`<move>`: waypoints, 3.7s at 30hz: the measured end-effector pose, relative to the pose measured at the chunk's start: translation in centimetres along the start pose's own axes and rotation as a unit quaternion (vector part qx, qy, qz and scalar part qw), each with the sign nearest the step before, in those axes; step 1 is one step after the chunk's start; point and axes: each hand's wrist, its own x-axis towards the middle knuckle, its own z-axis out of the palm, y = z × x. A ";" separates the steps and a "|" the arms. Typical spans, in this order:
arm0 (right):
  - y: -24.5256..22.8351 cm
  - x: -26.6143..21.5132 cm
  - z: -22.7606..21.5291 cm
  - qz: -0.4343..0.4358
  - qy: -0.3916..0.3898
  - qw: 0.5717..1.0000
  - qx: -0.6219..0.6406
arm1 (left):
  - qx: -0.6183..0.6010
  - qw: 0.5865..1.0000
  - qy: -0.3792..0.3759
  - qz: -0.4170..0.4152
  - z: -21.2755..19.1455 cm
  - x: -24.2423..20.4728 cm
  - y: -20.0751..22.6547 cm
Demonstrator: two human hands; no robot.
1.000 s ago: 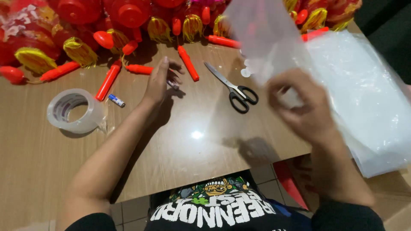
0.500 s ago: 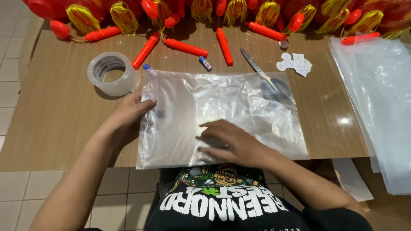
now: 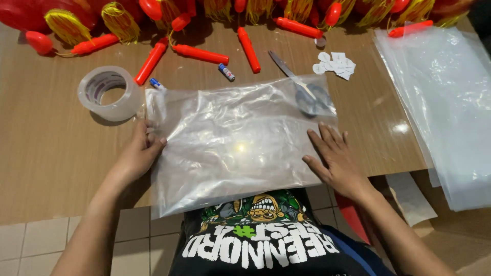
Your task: Assembling a decorative lantern by attaching a plastic handle to the main body
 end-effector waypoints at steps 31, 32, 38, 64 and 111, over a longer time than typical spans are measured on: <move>23.8 2.1 -10.6 0.449 0.059 0.891 0.008 | 0.293 0.929 -0.081 0.208 5.0 -3.0 7.2; 25.4 2.5 -10.2 0.448 0.086 0.890 -0.010 | 0.295 0.926 -0.082 0.219 5.2 -3.1 7.4; 10.8 8.7 -11.3 0.179 0.195 0.957 0.116 | 0.313 0.912 -0.080 0.252 5.9 -3.0 6.9; 9.9 18.6 -5.2 0.051 0.058 0.997 0.005 | 0.286 0.924 -0.135 0.217 5.1 -5.8 10.5; 23.3 29.5 -4.7 0.166 0.216 0.952 0.141 | 0.154 0.854 -0.047 0.495 8.2 13.1 22.8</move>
